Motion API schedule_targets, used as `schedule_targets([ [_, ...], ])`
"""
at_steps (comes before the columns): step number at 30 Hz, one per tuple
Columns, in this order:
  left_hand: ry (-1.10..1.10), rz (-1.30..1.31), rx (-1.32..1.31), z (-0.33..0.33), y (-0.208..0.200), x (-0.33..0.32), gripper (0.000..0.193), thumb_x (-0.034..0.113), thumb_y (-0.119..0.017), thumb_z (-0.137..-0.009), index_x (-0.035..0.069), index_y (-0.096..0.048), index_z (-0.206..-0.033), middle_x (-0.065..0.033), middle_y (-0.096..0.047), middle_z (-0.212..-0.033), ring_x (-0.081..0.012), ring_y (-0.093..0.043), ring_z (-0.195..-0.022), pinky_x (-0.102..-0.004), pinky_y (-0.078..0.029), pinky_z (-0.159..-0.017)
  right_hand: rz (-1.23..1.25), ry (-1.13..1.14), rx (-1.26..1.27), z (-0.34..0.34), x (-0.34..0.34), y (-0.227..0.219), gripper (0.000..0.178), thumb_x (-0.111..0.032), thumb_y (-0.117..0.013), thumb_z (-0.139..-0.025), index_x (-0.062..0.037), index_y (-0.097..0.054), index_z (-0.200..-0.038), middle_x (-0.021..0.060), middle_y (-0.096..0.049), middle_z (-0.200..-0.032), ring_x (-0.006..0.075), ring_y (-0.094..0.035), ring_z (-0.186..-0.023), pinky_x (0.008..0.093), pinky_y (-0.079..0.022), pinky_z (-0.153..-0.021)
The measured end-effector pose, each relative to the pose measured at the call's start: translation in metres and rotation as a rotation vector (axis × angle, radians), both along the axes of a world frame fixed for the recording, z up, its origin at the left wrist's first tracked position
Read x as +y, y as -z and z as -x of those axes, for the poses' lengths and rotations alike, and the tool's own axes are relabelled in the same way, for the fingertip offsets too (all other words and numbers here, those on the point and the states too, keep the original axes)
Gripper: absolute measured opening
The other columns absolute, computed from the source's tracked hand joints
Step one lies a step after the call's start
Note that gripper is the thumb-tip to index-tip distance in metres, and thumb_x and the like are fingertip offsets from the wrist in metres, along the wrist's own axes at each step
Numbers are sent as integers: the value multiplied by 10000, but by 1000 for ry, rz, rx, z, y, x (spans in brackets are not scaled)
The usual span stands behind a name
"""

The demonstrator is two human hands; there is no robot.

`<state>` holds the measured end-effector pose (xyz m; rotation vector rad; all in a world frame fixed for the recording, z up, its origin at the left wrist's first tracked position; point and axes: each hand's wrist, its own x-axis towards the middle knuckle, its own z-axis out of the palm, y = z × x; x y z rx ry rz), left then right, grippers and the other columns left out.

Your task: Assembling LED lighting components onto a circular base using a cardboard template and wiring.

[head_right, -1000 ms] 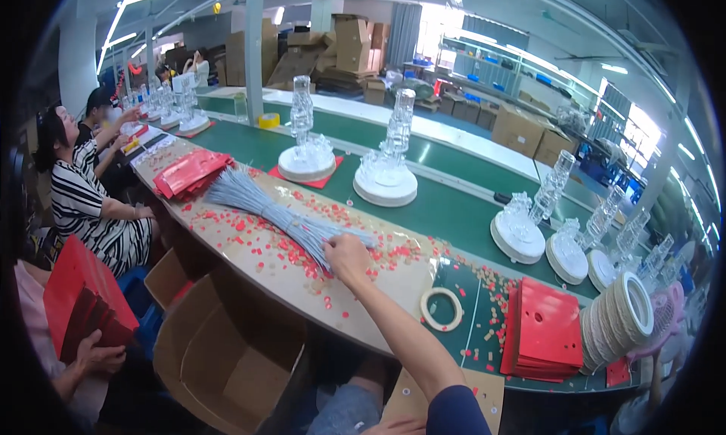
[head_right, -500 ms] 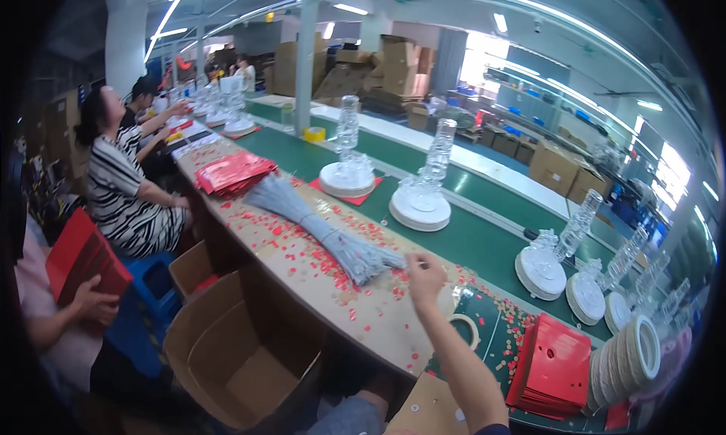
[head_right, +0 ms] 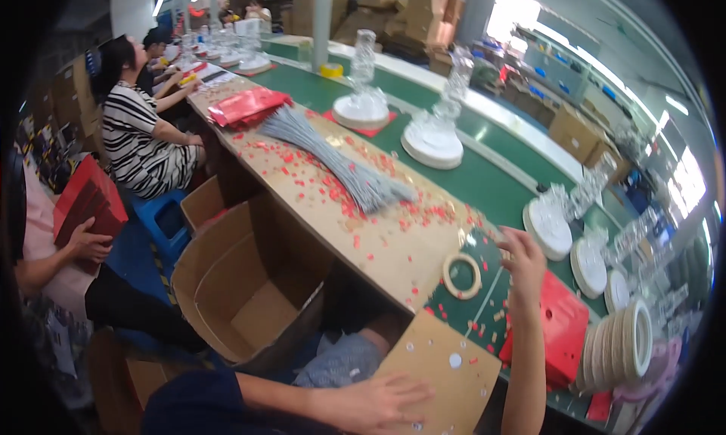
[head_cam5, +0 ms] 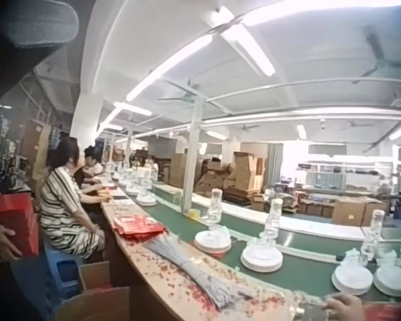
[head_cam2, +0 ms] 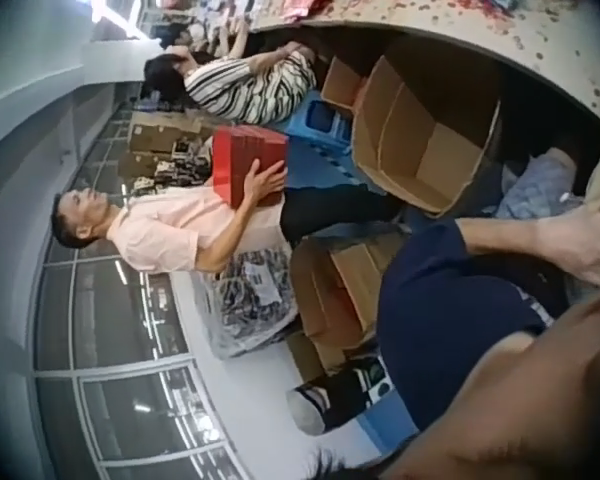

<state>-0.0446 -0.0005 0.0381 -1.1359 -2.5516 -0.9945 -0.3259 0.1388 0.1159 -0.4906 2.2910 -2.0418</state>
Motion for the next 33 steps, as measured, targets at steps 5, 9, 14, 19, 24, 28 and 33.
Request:
schedule_targets([
  [5,-28,71,-116,-4,-1,1,515,404,-630,-977,134,-599,-1415,-211,-394,-1583,-373,-385,-1470,-533,-317,-1178,-716,-292,321,-10,-49,68,634,-424,-767,-873,-66,-602,-1370,176,-646,-1278,290,-658,-1097,390,-531,-927],
  [9,-14,108,-171,-1,-8,4,530,419,-636,-972,149,-592,-1425,-209,-387,-1589,-369,-369,-1482,-537,-307,-1184,-861,-67,701,-2,-90,109,537,-333,-751,-859,-77,-637,-1316,192,-647,-1256,378,-631,-1141,457,-541,-945],
  [14,-3,63,-164,-1,-6,5,548,411,-658,-953,140,-587,-1423,-215,-382,-1590,-373,-371,-1480,-531,-293,-1194,-1204,-64,578,36,-102,110,276,-228,-743,-819,-89,-768,-1057,126,-728,-1051,365,-685,-1014,456,-567,-861],
  [19,-10,8,-150,-5,7,6,549,392,-660,-948,97,-591,-1406,-234,-381,-1584,-386,-367,-1477,-524,-284,-1200,-910,-82,627,46,-75,101,147,-183,-738,-831,-51,-792,-865,99,-747,-829,290,-728,-782,417,-583,-715],
  [24,-50,-38,-53,-7,-4,1,474,425,-696,-876,156,-711,-1266,-199,-525,-1472,-430,-461,-1375,-536,-331,-1151,-294,-215,7,46,-54,65,195,-187,-765,-863,7,-764,-844,48,-701,-758,100,-647,-687,235,-506,-626],
  [28,-51,-8,-90,-6,-2,3,476,440,-699,-887,166,-707,-1277,-196,-512,-1489,-424,-450,-1387,-549,-314,-1162,-78,-88,-139,50,-41,59,145,-170,-743,-895,-27,-760,-912,11,-680,-776,71,-584,-649,218,-438,-596],
  [33,3,-2,-174,-3,5,5,535,410,-647,-958,89,-611,-1384,-233,-386,-1582,-382,-362,-1482,-524,-285,-1192,232,21,-186,41,-8,59,164,-216,-728,-957,-55,-698,-972,-46,-603,-783,25,-522,-638,185,-393,-566],
])
